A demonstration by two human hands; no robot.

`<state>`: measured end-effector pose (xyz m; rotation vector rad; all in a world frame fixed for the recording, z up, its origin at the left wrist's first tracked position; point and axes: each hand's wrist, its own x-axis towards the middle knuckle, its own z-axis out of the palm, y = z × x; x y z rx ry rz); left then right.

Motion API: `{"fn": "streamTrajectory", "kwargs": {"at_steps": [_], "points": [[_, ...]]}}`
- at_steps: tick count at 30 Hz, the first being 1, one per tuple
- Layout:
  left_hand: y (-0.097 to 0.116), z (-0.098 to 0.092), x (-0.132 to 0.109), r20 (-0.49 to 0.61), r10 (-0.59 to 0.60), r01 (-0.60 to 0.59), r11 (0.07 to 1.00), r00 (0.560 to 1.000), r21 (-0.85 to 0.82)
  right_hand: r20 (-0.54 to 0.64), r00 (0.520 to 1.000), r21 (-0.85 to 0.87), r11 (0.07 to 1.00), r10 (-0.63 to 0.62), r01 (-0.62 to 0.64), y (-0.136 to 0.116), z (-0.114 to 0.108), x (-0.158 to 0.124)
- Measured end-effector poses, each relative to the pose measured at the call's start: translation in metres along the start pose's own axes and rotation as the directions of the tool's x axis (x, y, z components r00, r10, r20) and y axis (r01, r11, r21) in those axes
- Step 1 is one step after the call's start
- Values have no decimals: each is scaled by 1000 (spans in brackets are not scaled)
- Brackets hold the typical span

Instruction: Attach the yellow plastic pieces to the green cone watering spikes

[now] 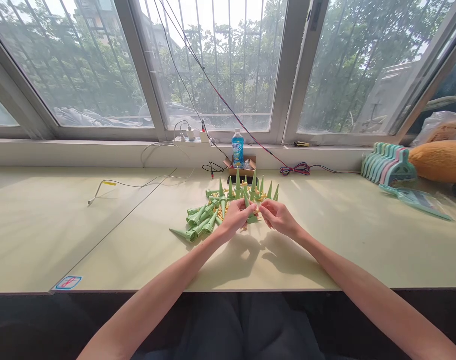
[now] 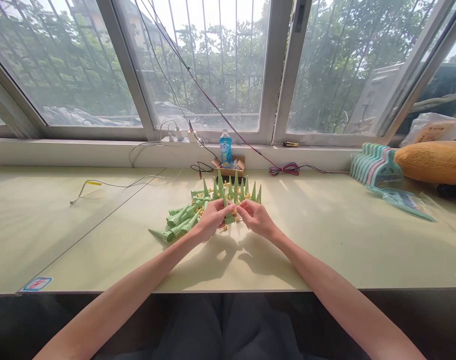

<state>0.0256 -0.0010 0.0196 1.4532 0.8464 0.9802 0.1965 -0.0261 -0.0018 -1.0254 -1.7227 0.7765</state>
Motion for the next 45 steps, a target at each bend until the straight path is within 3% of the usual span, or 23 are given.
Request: {"fn": "streamTrajectory", "kwargs": {"at_steps": [5, 20, 27, 33, 45], "points": [[0, 0, -1, 16, 8, -8, 1000, 1000, -14, 37, 999, 34, 999, 1, -2, 3, 0, 0], [0, 0, -1, 101, -11, 9, 1000, 995, 22, 34, 999, -98, 995, -6, 9, 3, 0, 1], [0, 0, 0, 44, -3, 5, 999, 999, -38, 5, 1000, -70, 997, 20, -20, 0, 1, 1], [0, 0, 0, 38, -12, 15, 998, 999, -67, 52, 999, 56, 998, 17, -20, -2, 0, -1], [1, 0, -2, 83, -31, 30, 1000, 996, 8, 9, 1000, -154, 988, -6, 7, -1, -1, 0]]}}
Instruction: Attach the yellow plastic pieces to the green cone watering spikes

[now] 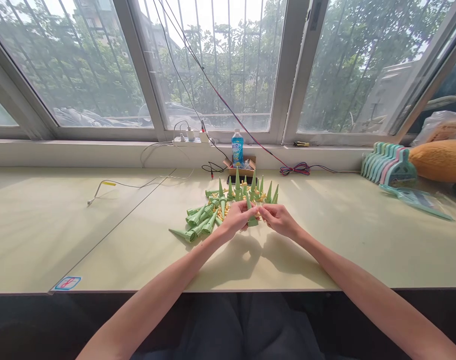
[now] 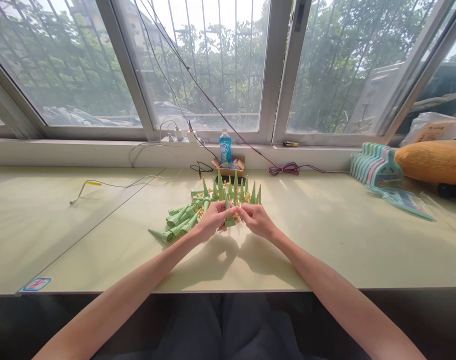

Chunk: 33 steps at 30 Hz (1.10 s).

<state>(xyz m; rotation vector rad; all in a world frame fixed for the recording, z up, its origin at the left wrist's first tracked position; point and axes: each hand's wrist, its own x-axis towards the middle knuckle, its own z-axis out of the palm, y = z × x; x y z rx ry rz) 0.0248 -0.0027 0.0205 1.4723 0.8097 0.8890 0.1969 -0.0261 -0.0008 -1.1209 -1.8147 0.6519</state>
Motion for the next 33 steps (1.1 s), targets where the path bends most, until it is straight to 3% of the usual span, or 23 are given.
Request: {"fn": "streamTrajectory", "kwargs": {"at_steps": [9, 14, 27, 33], "points": [[-2, 0, 2, -8, 7, -8, 998, 1000, -67, -22, 1000, 56, 998, 3, -2, 2, 2, 1], [-3, -2, 4, -13, 11, -13, 993, 1000, -116, 25, 1000, 127, 992, -1, -3, -3, 0, -1], [-1, 1, 0, -43, 85, -81, 993, 995, 85, 8, 1000, -28, 999, -29, 29, 2, -1, 0], [-1, 1, -1, -21, 66, -64, 995, 998, 81, 21, 999, -24, 999, -31, 31, 0, 0, 0]]}}
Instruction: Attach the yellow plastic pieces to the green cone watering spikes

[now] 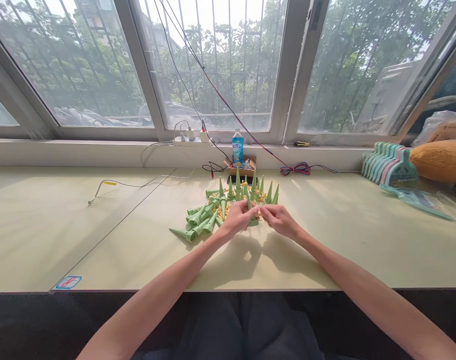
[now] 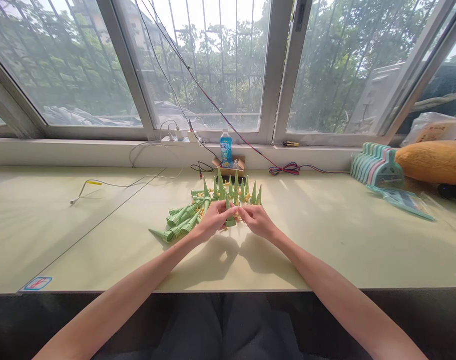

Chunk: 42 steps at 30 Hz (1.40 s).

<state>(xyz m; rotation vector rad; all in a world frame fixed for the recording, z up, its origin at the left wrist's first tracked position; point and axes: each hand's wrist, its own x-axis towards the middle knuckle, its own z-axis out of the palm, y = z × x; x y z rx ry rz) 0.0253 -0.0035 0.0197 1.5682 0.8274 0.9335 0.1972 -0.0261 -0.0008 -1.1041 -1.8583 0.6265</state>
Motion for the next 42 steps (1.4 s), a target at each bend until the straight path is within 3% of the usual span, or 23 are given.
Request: {"fn": "streamTrajectory", "kwargs": {"at_steps": [13, 24, 27, 32, 37, 42], "points": [[3, -1, 1, 62, -134, 144, 968, 989, -205, 14, 1000, 116, 993, 11, -13, 6, 5, -1], [5, 1, -2, 38, -80, 82, 994, 996, -73, -10, 1000, 27, 999, 20, -19, 5, 7, -2], [2, 2, -2, 22, -8, 9, 1000, 1000, -12, -31, 999, 38, 999, 33, -32, 5, 9, -2], [-5, 2, 0, -8, 262, -258, 954, 965, 156, -58, 997, 97, 994, 57, -52, 13, 12, 0], [-13, 2, 0, 24, 439, -409, 815, 898, 410, -39, 996, 155, 985, 80, -74, 19, 13, 1], [-16, 1, 0, 82, 543, -484, 658, 836, 577, 16, 995, 238, 966, 100, -101, 19, 12, 1]]}}
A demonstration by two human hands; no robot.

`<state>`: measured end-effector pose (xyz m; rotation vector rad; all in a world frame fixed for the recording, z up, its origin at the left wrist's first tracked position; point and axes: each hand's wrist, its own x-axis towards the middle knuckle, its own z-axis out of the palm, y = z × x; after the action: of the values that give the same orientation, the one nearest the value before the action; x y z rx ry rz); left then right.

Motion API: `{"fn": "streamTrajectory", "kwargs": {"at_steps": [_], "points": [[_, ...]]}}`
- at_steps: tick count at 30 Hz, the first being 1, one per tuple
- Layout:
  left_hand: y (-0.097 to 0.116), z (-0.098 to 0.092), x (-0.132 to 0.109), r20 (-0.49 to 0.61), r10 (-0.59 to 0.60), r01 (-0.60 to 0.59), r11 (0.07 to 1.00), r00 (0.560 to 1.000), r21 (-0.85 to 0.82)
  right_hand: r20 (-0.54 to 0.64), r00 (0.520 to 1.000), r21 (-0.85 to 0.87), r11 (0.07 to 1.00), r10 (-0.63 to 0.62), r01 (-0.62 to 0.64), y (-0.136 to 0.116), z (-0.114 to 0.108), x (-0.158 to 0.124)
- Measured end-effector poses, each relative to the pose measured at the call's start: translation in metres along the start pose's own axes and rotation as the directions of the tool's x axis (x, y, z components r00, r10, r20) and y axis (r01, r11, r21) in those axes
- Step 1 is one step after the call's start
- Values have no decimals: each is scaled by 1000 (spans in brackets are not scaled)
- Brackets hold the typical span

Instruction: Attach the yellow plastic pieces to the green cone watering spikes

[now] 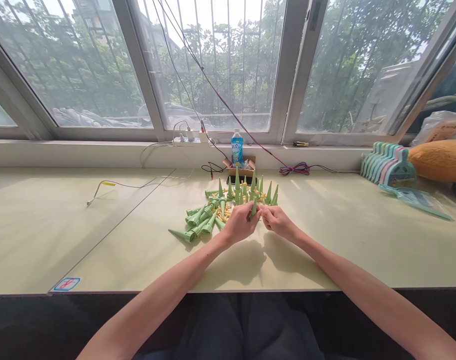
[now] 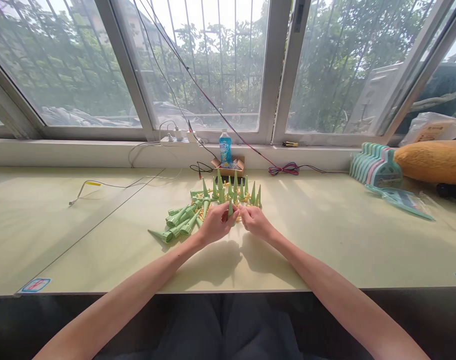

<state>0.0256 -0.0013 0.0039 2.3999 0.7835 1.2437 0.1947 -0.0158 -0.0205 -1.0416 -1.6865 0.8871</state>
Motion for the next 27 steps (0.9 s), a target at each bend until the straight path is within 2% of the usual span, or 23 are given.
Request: {"fn": "streamTrajectory", "kwargs": {"at_steps": [4, 10, 17, 21, 27], "points": [[-1, 0, -1, -11, 49, -48, 995, 999, 83, 38, 998, 70, 996, 45, -47, -3, -1, 0], [-3, 0, -1, 20, 109, -110, 989, 994, 100, 79, 992, 129, 986, 94, -104, -10, -1, 0], [-3, 1, -1, 26, 104, -106, 988, 994, 109, 84, 990, 129, 984, 114, -124, -9, -1, -1], [-2, 2, -1, 3, 31, -31, 996, 1000, 78, 16, 995, 58, 993, 103, -104, -6, 0, -1], [-1, 1, 2, -26, -77, 78, 996, 997, 40, -202, 979, -147, 989, -2, -28, -12, 1, -1]]}}
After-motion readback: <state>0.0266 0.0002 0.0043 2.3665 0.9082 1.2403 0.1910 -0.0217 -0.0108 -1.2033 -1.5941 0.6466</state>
